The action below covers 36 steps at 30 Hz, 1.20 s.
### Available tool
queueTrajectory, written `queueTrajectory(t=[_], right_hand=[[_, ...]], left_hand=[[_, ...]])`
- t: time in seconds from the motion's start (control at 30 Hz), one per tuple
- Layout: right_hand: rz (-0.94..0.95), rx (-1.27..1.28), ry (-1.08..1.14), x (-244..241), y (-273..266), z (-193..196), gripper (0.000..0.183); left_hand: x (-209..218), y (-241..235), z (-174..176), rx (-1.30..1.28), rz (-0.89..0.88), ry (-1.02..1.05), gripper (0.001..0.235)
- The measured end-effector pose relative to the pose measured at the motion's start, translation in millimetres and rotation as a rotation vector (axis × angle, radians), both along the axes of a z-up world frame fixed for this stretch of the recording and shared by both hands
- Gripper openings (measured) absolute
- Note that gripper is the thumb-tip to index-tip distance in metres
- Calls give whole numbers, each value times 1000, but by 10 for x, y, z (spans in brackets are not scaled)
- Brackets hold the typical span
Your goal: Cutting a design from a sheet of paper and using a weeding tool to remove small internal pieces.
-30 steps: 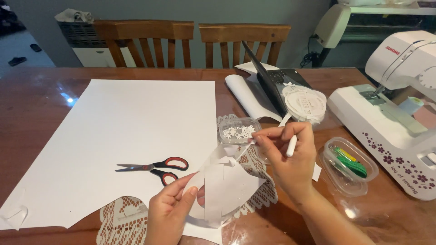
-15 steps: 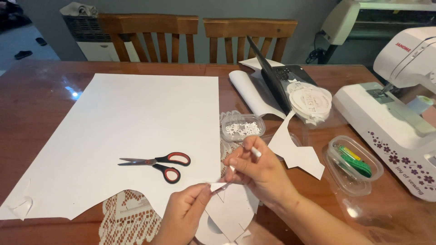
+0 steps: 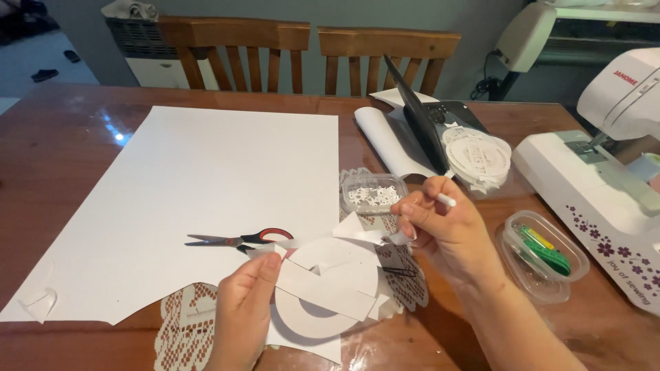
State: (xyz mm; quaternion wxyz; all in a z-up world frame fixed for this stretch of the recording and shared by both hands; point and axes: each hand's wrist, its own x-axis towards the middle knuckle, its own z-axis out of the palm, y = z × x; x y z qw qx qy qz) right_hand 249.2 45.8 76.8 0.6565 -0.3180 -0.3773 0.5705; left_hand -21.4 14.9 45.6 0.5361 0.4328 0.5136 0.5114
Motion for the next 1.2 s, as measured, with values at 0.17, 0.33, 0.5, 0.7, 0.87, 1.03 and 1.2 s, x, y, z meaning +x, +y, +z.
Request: queueTrajectory(t=[0.17, 0.33, 0.5, 0.7, 0.87, 1.03, 1.2], right_hand=[[-58, 47, -18, 177, 31, 82, 32], [-133, 36, -4, 305, 71, 138, 36], [-99, 29, -28, 318, 61, 131, 34], [-122, 40, -115, 357, 47, 195, 36], [156, 12, -335, 418, -93, 276, 33], [357, 106, -469, 246, -286, 436, 31], [379, 45, -548, 115, -420, 452, 31]], left_hand=[[-31, 3, 238, -54, 86, -19, 40], [-107, 77, 175, -52, 158, -30, 37], [-125, 93, 266, -46, 262, -43, 35], [-326, 351, 21, 93, 445, -282, 29], [-510, 485, -36, 179, 664, -304, 29], [-513, 442, -5, 199, 668, -319, 27], [-375, 331, 49, 200, 611, -192, 23]])
